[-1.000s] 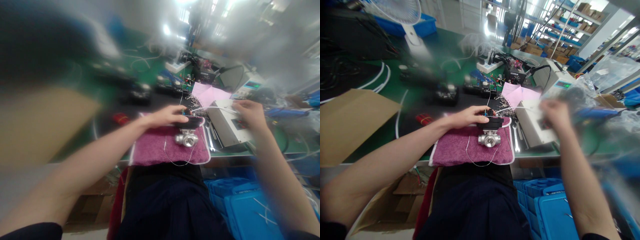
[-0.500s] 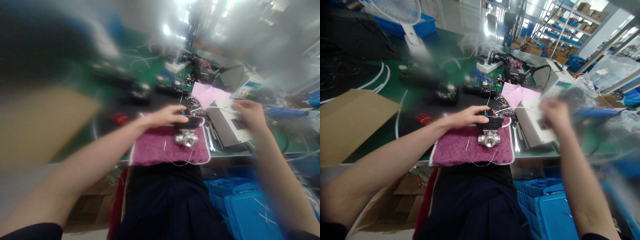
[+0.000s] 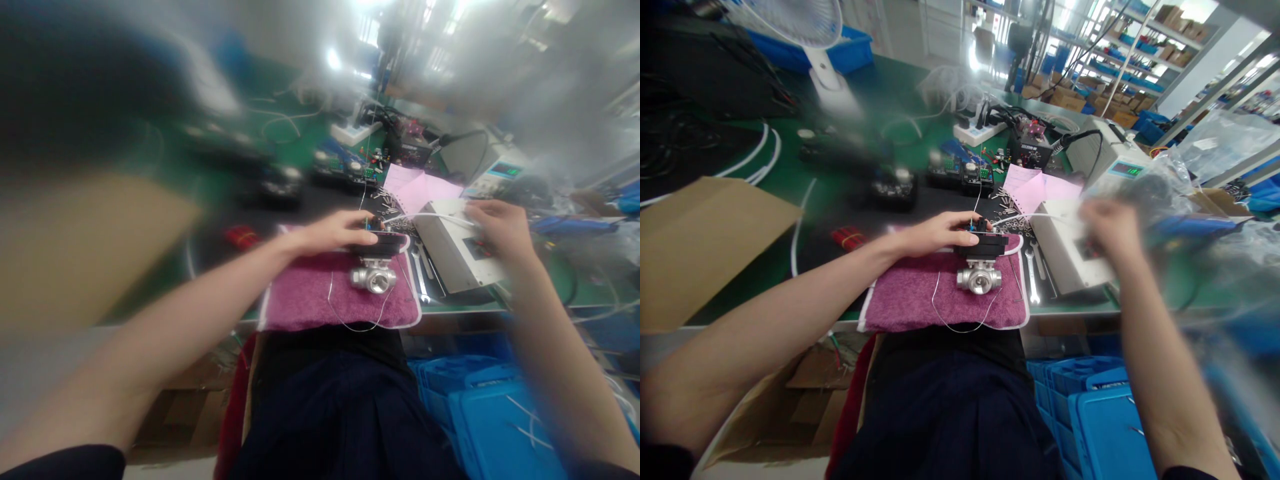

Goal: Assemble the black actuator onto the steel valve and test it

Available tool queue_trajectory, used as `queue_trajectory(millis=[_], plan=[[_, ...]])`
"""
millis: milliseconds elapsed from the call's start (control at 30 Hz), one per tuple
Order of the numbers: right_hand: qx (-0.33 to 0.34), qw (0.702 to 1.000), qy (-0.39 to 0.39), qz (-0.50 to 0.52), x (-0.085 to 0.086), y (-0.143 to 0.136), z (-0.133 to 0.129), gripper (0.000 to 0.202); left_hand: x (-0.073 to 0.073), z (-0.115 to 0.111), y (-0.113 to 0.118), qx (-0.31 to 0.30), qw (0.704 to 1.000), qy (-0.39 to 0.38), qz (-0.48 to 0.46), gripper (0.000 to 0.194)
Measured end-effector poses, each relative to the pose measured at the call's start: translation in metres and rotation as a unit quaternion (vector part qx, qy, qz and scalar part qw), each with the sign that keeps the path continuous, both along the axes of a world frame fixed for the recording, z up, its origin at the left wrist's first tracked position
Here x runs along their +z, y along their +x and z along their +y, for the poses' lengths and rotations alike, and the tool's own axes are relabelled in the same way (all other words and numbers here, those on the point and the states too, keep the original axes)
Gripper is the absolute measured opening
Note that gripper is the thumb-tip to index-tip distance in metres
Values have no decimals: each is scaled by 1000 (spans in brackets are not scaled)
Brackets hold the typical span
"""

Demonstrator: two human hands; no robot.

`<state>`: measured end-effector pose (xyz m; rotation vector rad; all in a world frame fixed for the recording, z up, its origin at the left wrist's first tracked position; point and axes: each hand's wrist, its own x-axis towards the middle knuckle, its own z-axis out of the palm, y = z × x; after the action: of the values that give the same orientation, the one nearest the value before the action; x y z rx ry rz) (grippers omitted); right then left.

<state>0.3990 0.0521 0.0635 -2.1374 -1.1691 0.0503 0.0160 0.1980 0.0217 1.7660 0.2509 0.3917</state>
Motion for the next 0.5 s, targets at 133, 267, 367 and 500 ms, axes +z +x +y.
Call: queue_trajectory(millis=[133, 267, 367, 500], plan=[[0, 1000, 1, 1, 1, -1, 0, 45, 1, -1, 0, -8, 1000, 5, 0, 52], [1, 1000, 3, 0, 0, 0, 1, 44, 4, -3, 1, -11, 1000, 9, -1, 52], [1, 1000, 2, 1, 0, 0, 1, 46, 4, -4, 1, -12, 1000, 11, 1, 52], [3, 1000, 3, 0, 1, -1, 0, 46, 2, -2, 1, -7, 1000, 16, 4, 53]])
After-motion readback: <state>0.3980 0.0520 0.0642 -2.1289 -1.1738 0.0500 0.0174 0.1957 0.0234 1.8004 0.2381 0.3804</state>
